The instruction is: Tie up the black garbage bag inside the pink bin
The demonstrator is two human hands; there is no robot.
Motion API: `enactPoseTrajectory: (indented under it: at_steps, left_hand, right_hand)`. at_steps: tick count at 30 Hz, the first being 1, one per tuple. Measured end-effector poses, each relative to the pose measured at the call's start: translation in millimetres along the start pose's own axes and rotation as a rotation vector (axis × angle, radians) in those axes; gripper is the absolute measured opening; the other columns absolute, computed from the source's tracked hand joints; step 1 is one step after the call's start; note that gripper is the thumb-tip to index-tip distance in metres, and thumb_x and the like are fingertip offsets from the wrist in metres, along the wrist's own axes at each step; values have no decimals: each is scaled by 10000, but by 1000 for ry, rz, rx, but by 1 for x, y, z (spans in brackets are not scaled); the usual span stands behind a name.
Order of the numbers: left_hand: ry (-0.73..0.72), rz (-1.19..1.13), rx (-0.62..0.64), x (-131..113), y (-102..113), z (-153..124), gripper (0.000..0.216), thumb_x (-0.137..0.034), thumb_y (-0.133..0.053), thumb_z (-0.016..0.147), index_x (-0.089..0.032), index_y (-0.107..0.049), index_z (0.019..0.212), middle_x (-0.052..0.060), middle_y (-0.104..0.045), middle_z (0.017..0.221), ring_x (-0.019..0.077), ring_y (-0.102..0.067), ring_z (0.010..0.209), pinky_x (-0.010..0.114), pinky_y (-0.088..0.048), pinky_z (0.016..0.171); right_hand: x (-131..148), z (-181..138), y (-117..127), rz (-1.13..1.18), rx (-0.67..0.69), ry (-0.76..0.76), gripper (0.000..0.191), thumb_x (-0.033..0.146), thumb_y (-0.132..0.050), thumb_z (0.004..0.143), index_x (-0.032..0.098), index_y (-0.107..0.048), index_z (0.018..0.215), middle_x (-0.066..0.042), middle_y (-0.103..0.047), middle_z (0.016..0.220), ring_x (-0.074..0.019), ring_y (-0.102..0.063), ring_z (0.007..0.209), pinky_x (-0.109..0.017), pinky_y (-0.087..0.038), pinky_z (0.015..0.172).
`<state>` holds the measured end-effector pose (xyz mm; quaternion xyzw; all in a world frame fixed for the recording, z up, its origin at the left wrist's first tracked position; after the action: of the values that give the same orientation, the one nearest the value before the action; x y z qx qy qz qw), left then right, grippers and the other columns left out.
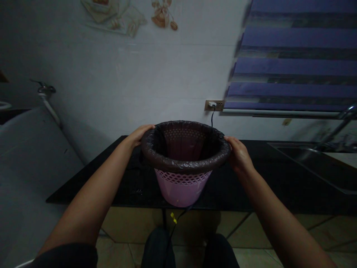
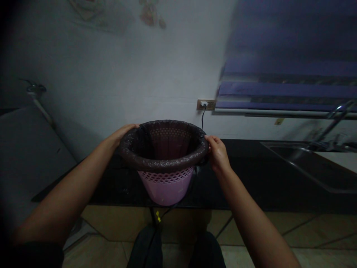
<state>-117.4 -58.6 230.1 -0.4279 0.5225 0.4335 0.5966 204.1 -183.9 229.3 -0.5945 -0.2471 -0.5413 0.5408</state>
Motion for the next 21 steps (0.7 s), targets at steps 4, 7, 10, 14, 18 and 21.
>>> enactPoseTrajectory:
  at_steps: [4, 7, 10, 14, 18, 21]
  left_hand:
    - [30, -9, 7, 2, 1, 2, 193, -291, -638, 585, -183, -653, 744, 10, -658, 665, 143, -559, 609, 247, -449, 638]
    - [42, -27, 22, 4, 1, 5, 195, -277, -623, 587, -185, -654, 755, 17, -656, 665, 148, -563, 624, 252, -445, 657]
    - [34, -35, 26, 4, 1, 5, 188, -273, -621, 593, -188, -659, 756, 16, -655, 669, 148, -573, 659, 247, -444, 698]
    - [10, -36, 34, 3, 0, 4, 168, -276, -629, 599, -179, -657, 733, 2, -648, 676, 140, -576, 674, 246, -444, 728]
    - [9, -42, 27, 3, 0, 6, 203, -276, -641, 596, -171, -657, 768, 0, -649, 688, 141, -582, 699, 255, -444, 752]
    - [22, -41, 33, 3, -1, 6, 178, -275, -635, 591, -179, -657, 739, 10, -651, 686, 148, -578, 690, 261, -450, 738]
  right_hand:
    - [0, 0, 0, -10, 1, 13, 209, 272, -703, 571, 189, -515, 611, 19, -501, 620, -75, -425, 553, -201, -349, 484]
    - [0, 0, 0, -21, 4, 27, 194, 279, -691, 575, 194, -520, 611, 13, -504, 624, -83, -431, 565, -208, -364, 500]
    - [0, 0, 0, -31, 3, 30, 196, 283, -688, 576, 196, -515, 606, 14, -497, 613, -83, -426, 556, -210, -356, 494]
    - [0, -1, -1, -16, 5, 29, 191, 278, -690, 575, 191, -521, 601, 19, -495, 613, -78, -428, 555, -206, -356, 498]
    - [1, -3, -1, 10, 7, 11, 195, 261, -698, 572, 181, -523, 602, 29, -485, 606, -64, -419, 542, -190, -339, 481]
    - [1, -4, -1, 14, 4, 12, 188, 259, -697, 585, 177, -531, 612, 29, -483, 606, -60, -419, 540, -183, -334, 476]
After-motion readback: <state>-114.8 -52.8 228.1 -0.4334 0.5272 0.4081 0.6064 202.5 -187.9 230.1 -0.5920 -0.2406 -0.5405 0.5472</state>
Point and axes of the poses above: each hand's wrist, its own z-axis towards the middle knuckle, its own y-axis out of the back of the hand, x = y × z, the point moved 3 cm from there along z, towards the middle knuckle
